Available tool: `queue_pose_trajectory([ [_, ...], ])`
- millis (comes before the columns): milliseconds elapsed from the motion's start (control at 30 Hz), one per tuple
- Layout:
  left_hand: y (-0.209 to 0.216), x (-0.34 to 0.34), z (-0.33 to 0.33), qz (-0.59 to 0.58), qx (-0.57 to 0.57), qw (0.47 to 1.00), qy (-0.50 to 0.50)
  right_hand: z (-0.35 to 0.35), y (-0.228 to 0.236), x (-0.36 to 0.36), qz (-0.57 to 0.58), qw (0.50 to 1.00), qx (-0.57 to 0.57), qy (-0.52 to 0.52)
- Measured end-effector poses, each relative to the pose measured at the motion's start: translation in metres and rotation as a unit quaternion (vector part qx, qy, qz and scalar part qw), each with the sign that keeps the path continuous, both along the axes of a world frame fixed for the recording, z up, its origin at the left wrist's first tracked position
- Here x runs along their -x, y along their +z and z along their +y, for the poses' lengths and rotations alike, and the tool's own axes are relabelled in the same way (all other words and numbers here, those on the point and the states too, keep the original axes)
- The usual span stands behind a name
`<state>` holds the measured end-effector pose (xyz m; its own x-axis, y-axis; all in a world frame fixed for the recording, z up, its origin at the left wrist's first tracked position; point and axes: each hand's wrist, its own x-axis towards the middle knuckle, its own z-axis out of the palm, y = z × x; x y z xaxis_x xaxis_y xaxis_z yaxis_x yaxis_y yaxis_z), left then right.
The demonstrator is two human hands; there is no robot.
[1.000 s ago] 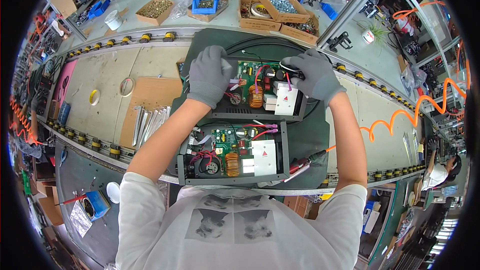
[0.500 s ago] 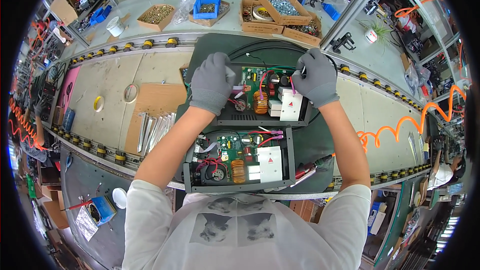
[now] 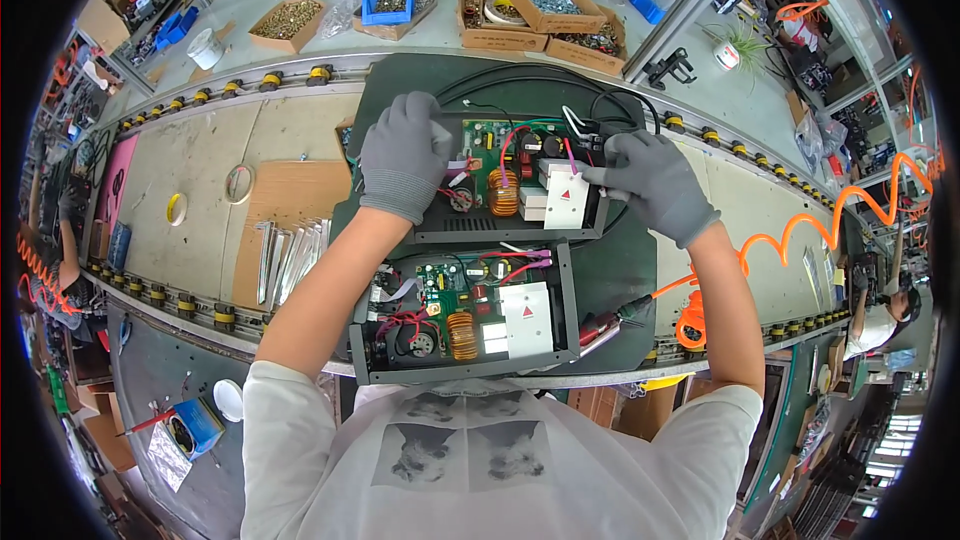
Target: Connecting wires and assembling internal components of a power supply or welding machine on a production line.
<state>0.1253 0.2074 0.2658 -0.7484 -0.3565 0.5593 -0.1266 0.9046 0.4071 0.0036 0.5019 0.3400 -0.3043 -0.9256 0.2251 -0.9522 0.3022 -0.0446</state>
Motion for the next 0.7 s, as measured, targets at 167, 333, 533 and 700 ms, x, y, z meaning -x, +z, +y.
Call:
queue_pose_trajectory([
  [167, 0.001, 0.001, 0.002, -0.002, 0.000, 1.000, 0.003, -0.011, -0.005, 0.009, 0.010, 0.999, 0.024, 0.030],
  [333, 0.001, 0.000, 0.002, 0.008, 0.006, 1.000, 0.003, -0.041, -0.016, 0.025, -0.019, 0.987, 0.157, -0.001],
  [533, 0.001, 0.001, 0.004, 0.018, 0.011, 1.000, 0.004, -0.075, -0.020, 0.035, -0.003, 0.999, 0.040, -0.033],
  [700, 0.002, -0.001, 0.002, 0.009, 0.007, 1.000, 0.008, -0.104, 0.007, 0.013, 0.101, 0.971, -0.154, -0.156],
])
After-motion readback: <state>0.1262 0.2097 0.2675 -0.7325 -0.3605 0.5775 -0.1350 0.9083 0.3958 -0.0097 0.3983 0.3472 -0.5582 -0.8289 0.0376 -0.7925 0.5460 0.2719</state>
